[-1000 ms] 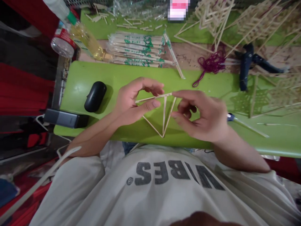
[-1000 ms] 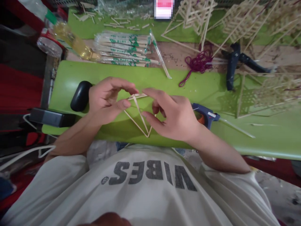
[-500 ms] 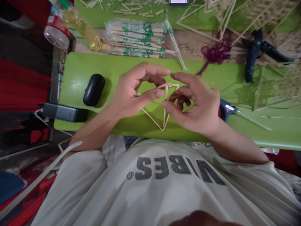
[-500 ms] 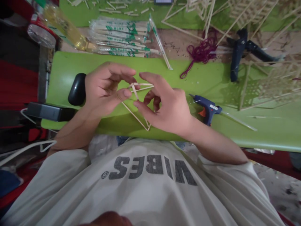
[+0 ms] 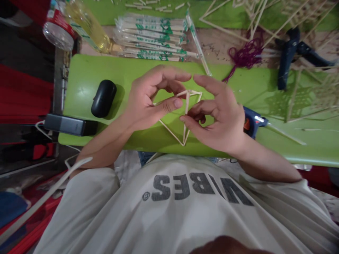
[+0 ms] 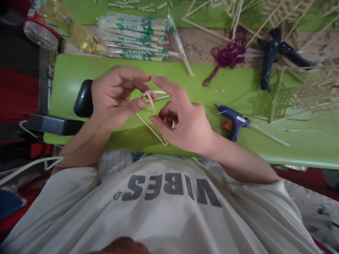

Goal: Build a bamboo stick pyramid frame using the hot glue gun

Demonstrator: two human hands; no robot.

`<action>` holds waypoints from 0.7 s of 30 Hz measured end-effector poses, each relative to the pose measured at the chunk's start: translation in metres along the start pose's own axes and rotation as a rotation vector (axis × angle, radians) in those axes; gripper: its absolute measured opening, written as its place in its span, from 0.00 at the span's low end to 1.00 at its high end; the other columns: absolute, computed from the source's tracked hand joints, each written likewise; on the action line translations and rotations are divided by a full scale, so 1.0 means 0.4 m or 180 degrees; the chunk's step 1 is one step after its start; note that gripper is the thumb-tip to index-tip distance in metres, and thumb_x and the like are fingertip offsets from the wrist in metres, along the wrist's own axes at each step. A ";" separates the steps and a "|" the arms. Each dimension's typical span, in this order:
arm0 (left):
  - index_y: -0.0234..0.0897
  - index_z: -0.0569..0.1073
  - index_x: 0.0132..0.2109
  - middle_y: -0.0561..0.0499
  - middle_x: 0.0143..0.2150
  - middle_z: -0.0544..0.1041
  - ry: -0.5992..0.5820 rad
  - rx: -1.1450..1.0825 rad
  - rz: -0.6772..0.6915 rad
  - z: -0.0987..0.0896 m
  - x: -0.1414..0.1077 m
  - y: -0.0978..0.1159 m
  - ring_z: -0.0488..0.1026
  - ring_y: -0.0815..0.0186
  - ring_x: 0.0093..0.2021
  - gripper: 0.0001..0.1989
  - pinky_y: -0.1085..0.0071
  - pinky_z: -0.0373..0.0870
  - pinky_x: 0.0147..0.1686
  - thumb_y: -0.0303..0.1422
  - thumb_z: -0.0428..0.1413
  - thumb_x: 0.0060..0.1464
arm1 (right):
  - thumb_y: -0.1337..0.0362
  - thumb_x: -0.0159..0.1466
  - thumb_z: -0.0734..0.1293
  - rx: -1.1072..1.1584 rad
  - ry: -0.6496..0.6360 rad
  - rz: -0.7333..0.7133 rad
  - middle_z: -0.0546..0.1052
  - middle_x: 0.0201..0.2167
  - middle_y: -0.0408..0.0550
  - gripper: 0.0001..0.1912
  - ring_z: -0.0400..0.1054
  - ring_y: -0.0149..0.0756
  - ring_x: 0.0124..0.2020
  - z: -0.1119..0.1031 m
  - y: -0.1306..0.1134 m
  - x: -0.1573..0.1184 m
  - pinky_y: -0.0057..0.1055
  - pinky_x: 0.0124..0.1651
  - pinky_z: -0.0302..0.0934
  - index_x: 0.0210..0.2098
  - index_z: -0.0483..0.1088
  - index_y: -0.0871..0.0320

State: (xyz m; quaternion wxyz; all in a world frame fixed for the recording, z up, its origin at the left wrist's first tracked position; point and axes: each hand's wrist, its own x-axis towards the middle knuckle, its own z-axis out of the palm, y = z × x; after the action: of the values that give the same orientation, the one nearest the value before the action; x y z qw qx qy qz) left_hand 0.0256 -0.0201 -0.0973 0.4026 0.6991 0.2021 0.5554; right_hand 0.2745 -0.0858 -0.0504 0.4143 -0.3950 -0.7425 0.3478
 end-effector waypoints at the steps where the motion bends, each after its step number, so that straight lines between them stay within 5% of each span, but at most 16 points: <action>1: 0.52 0.84 0.74 0.47 0.54 0.89 -0.0011 -0.0035 0.0153 -0.002 0.003 -0.011 0.91 0.59 0.50 0.34 0.62 0.93 0.50 0.51 0.81 0.67 | 0.58 0.78 0.77 0.0006 -0.0007 0.0016 0.87 0.38 0.40 0.39 0.82 0.42 0.32 0.001 0.000 -0.002 0.42 0.37 0.81 0.84 0.66 0.40; 4: 0.47 0.83 0.76 0.44 0.58 0.88 -0.0108 -0.0077 0.0465 -0.014 0.018 -0.040 0.92 0.58 0.51 0.36 0.65 0.92 0.48 0.52 0.80 0.68 | 0.56 0.78 0.77 -0.0003 0.0003 0.0026 0.86 0.37 0.40 0.37 0.83 0.42 0.33 0.002 -0.003 -0.004 0.41 0.36 0.82 0.83 0.67 0.40; 8: 0.49 0.83 0.77 0.48 0.52 0.88 -0.0191 -0.0043 0.0681 -0.039 0.034 -0.037 0.94 0.57 0.48 0.36 0.64 0.93 0.44 0.57 0.77 0.70 | 0.56 0.78 0.78 0.0004 -0.0012 0.0004 0.87 0.37 0.39 0.37 0.84 0.41 0.34 -0.001 -0.008 -0.008 0.38 0.36 0.82 0.83 0.69 0.40; 14: 0.58 0.89 0.69 0.48 0.54 0.90 -0.0005 0.0140 -0.0291 -0.039 0.023 0.059 0.93 0.54 0.52 0.20 0.55 0.94 0.54 0.49 0.74 0.75 | 0.58 0.78 0.77 -0.0236 -0.0029 0.0069 0.89 0.38 0.40 0.37 0.88 0.46 0.37 -0.007 -0.012 -0.017 0.43 0.40 0.86 0.83 0.68 0.38; 21: 0.58 0.88 0.67 0.49 0.55 0.91 -0.0064 0.0295 -0.0555 -0.025 0.005 0.079 0.93 0.47 0.55 0.30 0.47 0.94 0.55 0.63 0.76 0.67 | 0.57 0.78 0.77 -0.0410 -0.0033 -0.0046 0.89 0.37 0.41 0.36 0.90 0.48 0.38 -0.015 -0.019 -0.011 0.43 0.40 0.86 0.82 0.70 0.40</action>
State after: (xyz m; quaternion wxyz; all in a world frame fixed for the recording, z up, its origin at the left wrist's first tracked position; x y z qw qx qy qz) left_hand 0.0115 -0.0339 -0.0706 0.4186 0.7022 0.2837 0.5012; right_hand 0.2791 -0.0917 -0.0428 0.3867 -0.4137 -0.7684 0.2983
